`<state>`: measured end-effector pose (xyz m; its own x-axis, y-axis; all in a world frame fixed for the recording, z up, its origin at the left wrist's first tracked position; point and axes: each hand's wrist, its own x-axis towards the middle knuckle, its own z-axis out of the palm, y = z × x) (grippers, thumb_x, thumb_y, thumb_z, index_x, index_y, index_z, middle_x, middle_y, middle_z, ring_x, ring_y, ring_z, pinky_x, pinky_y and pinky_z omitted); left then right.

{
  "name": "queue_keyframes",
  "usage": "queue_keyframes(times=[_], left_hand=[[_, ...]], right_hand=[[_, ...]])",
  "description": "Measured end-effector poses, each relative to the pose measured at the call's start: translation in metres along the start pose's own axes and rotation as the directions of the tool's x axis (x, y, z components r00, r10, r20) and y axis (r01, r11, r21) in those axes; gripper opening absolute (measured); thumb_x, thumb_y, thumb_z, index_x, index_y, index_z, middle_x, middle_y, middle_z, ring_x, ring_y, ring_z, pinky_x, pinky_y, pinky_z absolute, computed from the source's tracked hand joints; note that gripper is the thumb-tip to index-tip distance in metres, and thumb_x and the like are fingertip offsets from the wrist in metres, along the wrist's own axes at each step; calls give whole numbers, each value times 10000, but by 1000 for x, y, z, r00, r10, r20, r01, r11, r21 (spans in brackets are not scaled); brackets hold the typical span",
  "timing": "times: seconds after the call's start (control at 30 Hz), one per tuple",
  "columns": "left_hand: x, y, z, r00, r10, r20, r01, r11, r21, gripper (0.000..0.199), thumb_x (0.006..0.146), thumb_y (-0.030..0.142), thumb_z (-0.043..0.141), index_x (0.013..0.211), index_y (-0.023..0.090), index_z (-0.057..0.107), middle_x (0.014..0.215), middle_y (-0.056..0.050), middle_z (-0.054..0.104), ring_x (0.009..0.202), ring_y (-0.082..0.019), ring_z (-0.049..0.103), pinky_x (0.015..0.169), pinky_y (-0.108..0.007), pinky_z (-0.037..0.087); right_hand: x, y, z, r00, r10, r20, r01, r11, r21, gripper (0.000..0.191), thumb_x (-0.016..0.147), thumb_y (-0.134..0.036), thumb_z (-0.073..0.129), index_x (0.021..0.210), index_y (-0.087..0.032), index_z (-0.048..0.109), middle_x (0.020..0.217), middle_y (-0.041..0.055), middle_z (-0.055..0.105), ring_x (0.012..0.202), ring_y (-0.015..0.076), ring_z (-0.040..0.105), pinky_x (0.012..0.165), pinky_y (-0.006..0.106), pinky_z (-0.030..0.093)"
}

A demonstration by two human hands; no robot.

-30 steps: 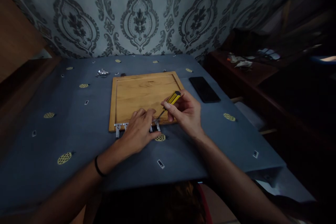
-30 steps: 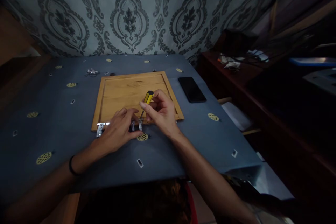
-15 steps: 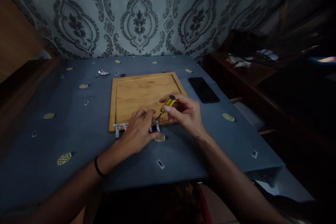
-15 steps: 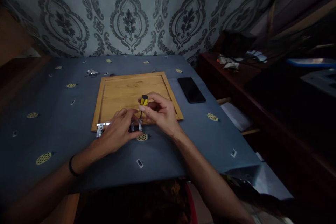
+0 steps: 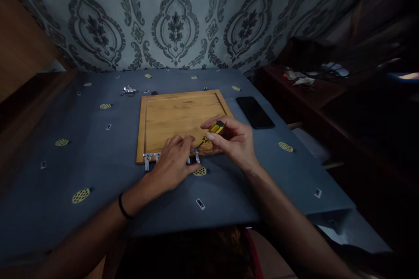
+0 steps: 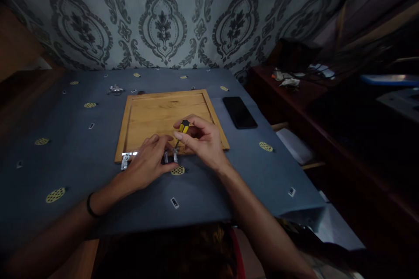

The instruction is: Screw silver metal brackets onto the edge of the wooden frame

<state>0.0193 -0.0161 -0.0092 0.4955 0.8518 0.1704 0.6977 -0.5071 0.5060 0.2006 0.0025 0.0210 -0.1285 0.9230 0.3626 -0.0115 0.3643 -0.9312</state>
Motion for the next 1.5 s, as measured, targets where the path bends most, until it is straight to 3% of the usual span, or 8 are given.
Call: queue_keyframes(times=[0.13,0.33,0.5,0.57,0.77,1.2,1.37,1.5], left_hand=[[0,1,0,1000,-7,1,7,1000,7,471,765,271,831,1082,186,494,1035,-78,654,1032,-302,575,889,-445,465],[0,1,0,1000,-11,-1,11,1000,5,474,771,257,825,1103,205,491,1039,-65,652,1038,-293,581,887,-432,473],[-1,-2,2,1000,2,-8,-2,1000,5,515,781,270,815,1166,209,478,1053,-66,655,1042,-295,580,897,-434,465],[-1,-2,2,1000,1,-6,-1,1000,6,515,782,270,811,1169,203,479,1051,-67,654,1035,-292,577,895,-431,464],[-1,-1,1,1000,-9,0,9,1000,10,471,791,278,806,1134,195,494,1049,-72,635,1021,-283,568,887,-419,467],[0,0,0,1000,0,-1,0,1000,14,492,761,280,843,1108,188,505,1030,-60,638,1021,-279,567,885,-411,468],[0,-1,1,1000,-1,1,1,1000,12,482,773,293,828,1116,190,505,1032,-63,632,1021,-284,565,882,-421,465],[-1,-1,1,1000,-7,-2,7,1000,12,461,781,280,815,1107,192,502,1028,-65,639,1014,-287,562,876,-431,463]], right_hand=[[0,3,1,999,35,-17,-34,998,50,369,702,-429,870,753,-203,582,794,4,718,456,64,519,369,188,437],[-2,1,-2,998,-3,67,1,1000,31,330,851,-480,738,994,-184,707,831,23,733,471,69,587,494,229,523],[-2,5,-2,975,-148,-166,161,985,65,237,854,-435,753,925,-215,702,823,12,744,435,65,570,402,203,464],[-2,5,-2,970,-148,-195,162,985,59,233,846,-430,763,901,-215,693,795,6,738,418,61,553,371,192,439],[-4,4,1,993,-67,-92,71,996,47,284,831,-457,769,895,-195,678,756,-7,702,408,57,552,390,196,456],[-1,6,2,999,-24,-35,25,999,39,328,814,-503,769,896,-203,664,784,-18,672,423,56,559,410,202,467],[0,0,-5,994,21,110,-20,1000,-11,342,823,-516,755,890,-186,690,713,-14,662,473,86,606,492,227,530],[-1,-3,-8,995,11,101,-6,999,-54,302,798,-464,791,855,-181,701,885,27,712,486,63,580,455,211,519]])
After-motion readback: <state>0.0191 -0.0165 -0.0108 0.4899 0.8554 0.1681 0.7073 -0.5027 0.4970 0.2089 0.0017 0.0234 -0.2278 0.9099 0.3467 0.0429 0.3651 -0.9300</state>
